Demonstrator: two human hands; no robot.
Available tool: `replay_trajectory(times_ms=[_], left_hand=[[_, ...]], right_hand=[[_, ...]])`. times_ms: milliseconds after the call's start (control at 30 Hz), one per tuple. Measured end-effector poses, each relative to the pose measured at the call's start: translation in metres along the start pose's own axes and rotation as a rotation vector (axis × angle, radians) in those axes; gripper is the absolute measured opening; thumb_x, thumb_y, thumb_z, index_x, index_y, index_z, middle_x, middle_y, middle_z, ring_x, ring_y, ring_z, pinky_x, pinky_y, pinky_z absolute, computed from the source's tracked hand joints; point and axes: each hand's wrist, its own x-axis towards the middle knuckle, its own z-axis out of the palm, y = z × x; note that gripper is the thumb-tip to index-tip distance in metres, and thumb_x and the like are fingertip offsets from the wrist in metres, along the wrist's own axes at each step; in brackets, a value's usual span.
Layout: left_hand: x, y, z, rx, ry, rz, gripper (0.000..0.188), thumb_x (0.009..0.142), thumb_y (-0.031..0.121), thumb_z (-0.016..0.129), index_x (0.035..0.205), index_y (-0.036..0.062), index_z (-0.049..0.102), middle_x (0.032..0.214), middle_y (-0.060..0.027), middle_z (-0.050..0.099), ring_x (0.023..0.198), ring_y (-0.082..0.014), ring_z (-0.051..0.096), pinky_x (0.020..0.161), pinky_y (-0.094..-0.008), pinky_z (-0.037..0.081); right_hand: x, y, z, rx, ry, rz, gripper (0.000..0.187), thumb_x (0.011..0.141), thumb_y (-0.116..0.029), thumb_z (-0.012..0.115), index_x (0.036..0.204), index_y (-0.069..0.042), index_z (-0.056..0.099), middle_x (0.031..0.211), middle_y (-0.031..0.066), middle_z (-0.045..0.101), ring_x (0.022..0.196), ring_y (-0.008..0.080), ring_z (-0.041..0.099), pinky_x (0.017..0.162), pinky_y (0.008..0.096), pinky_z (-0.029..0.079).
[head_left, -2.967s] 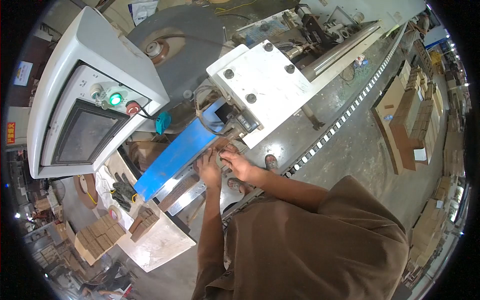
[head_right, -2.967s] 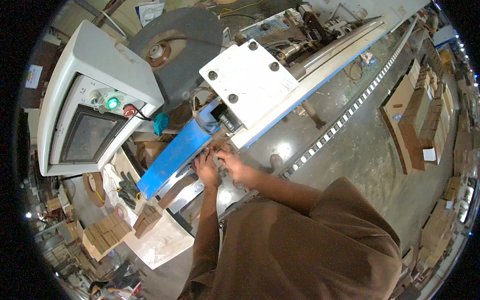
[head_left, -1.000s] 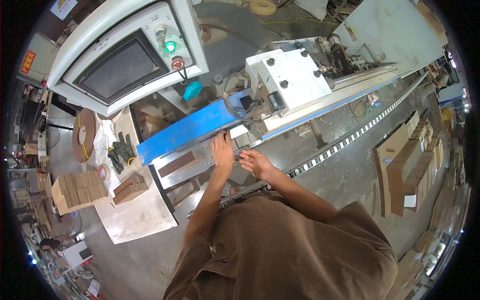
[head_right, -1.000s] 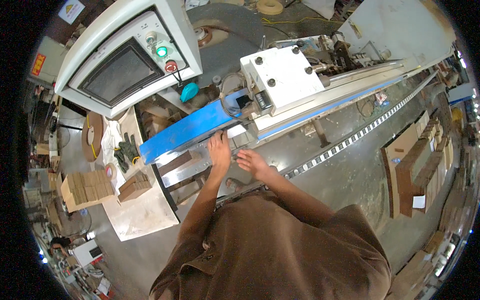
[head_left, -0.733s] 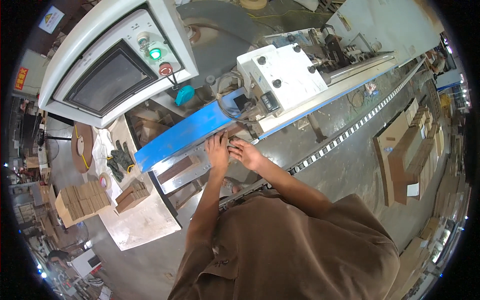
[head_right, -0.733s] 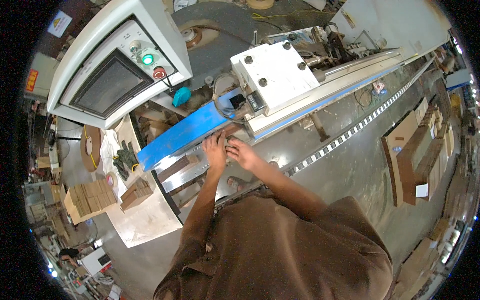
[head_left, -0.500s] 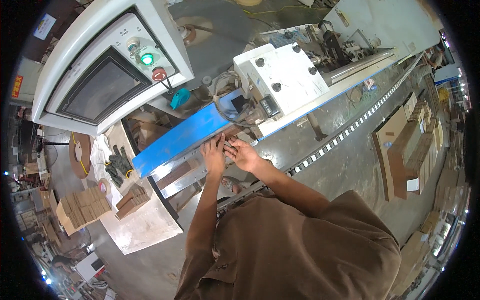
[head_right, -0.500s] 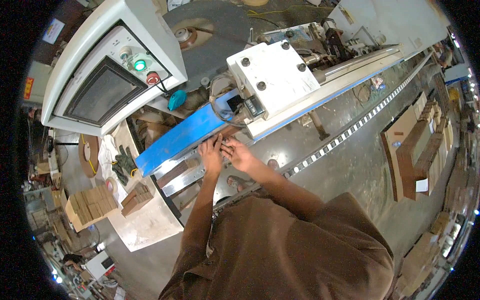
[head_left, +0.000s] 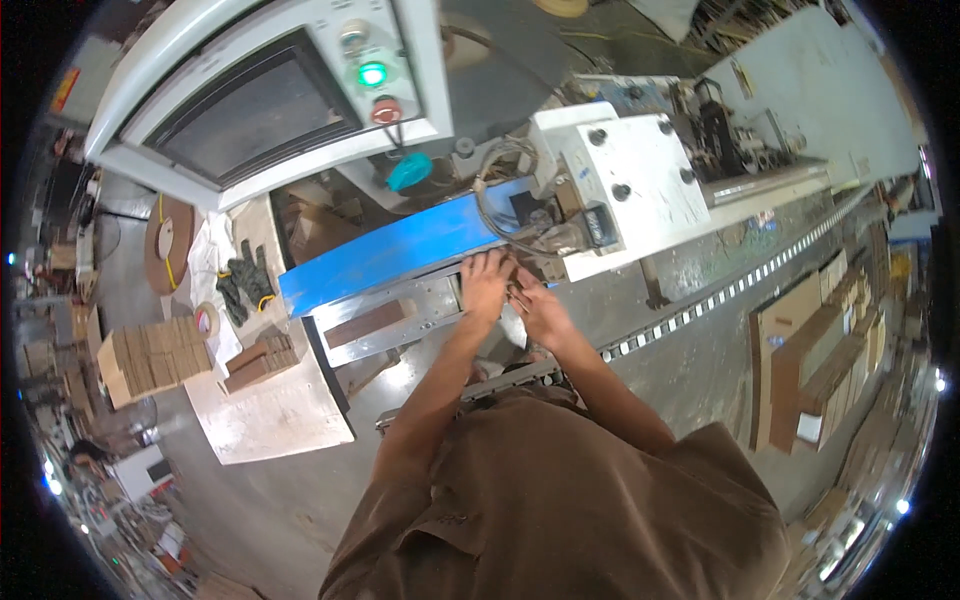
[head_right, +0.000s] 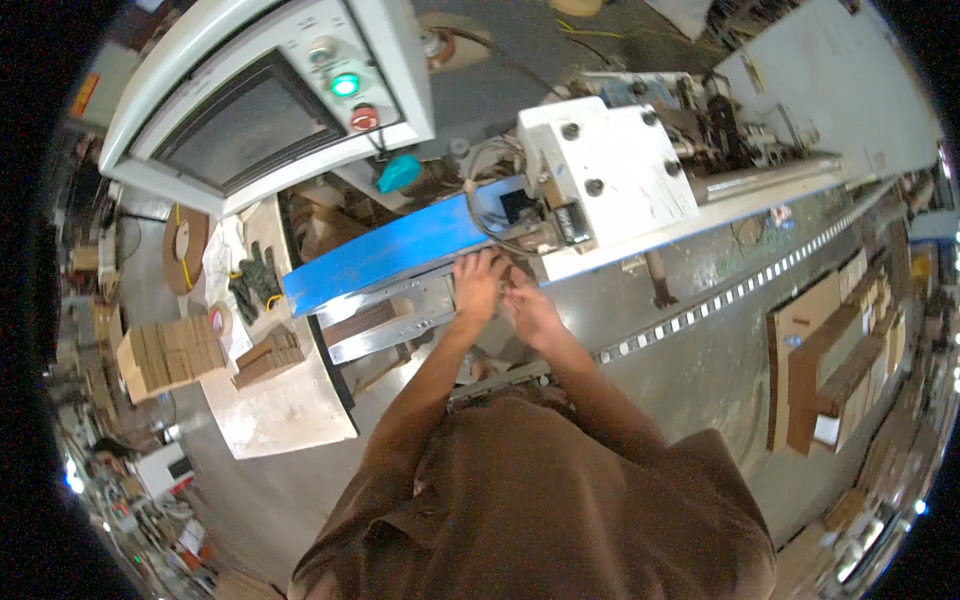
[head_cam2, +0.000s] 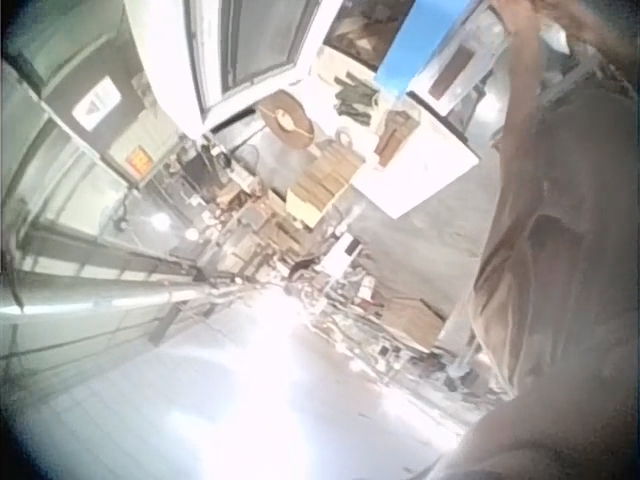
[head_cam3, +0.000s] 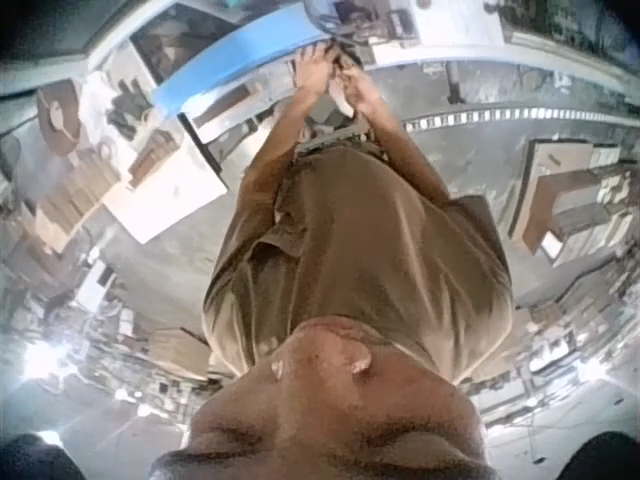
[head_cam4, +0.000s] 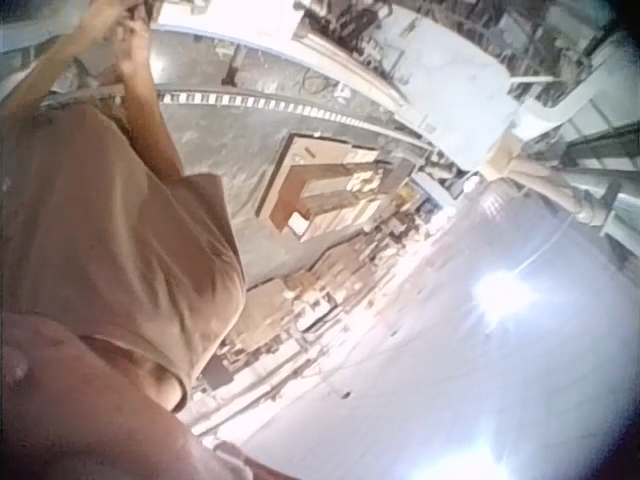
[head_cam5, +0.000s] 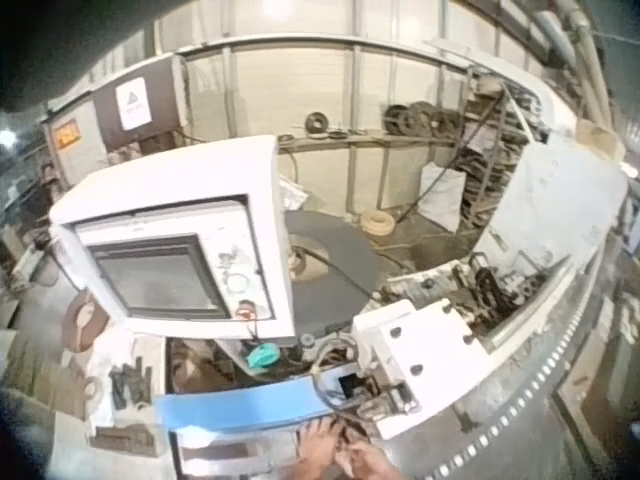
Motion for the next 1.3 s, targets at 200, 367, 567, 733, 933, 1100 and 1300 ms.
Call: replay_trajectory(times_ms=[200,367,567,733,933,1100,1300], left_hand=[[0.008,0.008,0.013,-0.016,0.15,-0.054,0.034,0.083,0.012,0.062,0.114,0.0147,0.074,0.117,-0.0035,0.064,0.113,-0.0248,0.057,0.101,-0.045,0.039],[-0.031,-0.013,-0.071,0.06,0.274,0.036,0.031,0.085,0.012,0.064,0.113,0.0146,0.076,0.104,-0.0004,0.07,0.099,-0.0203,0.062,0.098,-0.0441,0.039],[-0.108,-0.082,-0.188,0.064,0.284,-0.235,0.027,0.087,0.024,0.078,0.114,0.0188,0.077,0.109,-0.0013,0.071,0.105,-0.0236,0.062,0.104,-0.0488,0.033],[-0.135,-0.114,-0.217,0.156,0.13,-0.288,0.046,0.089,0.031,0.079,0.131,0.0137,0.068,0.125,-0.0066,0.066,0.119,-0.0272,0.057,0.109,-0.0489,0.031],[-0.143,-0.131,-0.203,0.146,0.029,-0.255,0.046,0.094,0.03,0.073,0.136,0.014,0.065,0.132,-0.0048,0.065,0.126,-0.0264,0.054,0.115,-0.0534,0.027],[-0.141,-0.113,-0.212,0.152,0.192,-0.276,0.042,0.098,0.043,0.068,0.129,0.0148,0.069,0.129,-0.0065,0.059,0.122,-0.0331,0.052,0.111,-0.0521,0.029],[-0.116,-0.053,-0.216,-0.056,0.185,-0.186,0.046,0.087,0.035,0.077,0.128,0.0163,0.068,0.124,-0.0082,0.059,0.11,-0.0326,0.054,0.095,-0.0483,0.041]], right_hand=[[-0.068,-0.023,0.006,-0.157,0.14,0.153,0.065,0.089,-0.022,0.067,0.148,-0.007,0.047,0.143,0.0041,0.051,0.125,0.0255,0.05,0.107,0.0432,0.045],[-0.082,0.01,-0.062,-0.039,0.026,-0.003,0.054,0.098,-0.031,0.064,0.145,-0.009,0.051,0.138,0.0033,0.054,0.119,0.0206,0.055,0.107,0.0383,0.046],[-0.084,0.024,-0.037,0.042,0.175,0.091,0.039,0.095,-0.027,0.071,0.128,-0.009,0.059,0.126,0.0024,0.06,0.114,0.0218,0.057,0.104,0.0372,0.046],[-0.07,0.037,-0.018,-0.025,0.17,0.074,0.029,0.1,-0.025,0.062,0.125,-0.011,0.06,0.12,0.0025,0.063,0.112,0.0218,0.059,0.101,0.0373,0.048],[-0.078,0.043,0.022,-0.107,0.248,0.026,0.029,0.101,-0.025,0.059,0.125,-0.01,0.063,0.117,0.0025,0.064,0.111,0.0183,0.059,0.103,0.0347,0.047],[-0.098,0.066,0.04,-0.155,0.303,0.047,0.027,0.101,-0.025,0.058,0.121,-0.008,0.064,0.109,0.0011,0.065,0.1,0.0166,0.062,0.092,0.0313,0.051],[-0.1,0.079,0.029,-0.115,0.32,0.147,0.027,0.103,-0.027,0.059,0.122,-0.008,0.06,0.104,0.0004,0.064,0.095,0.017,0.062,0.088,0.0322,0.051]])
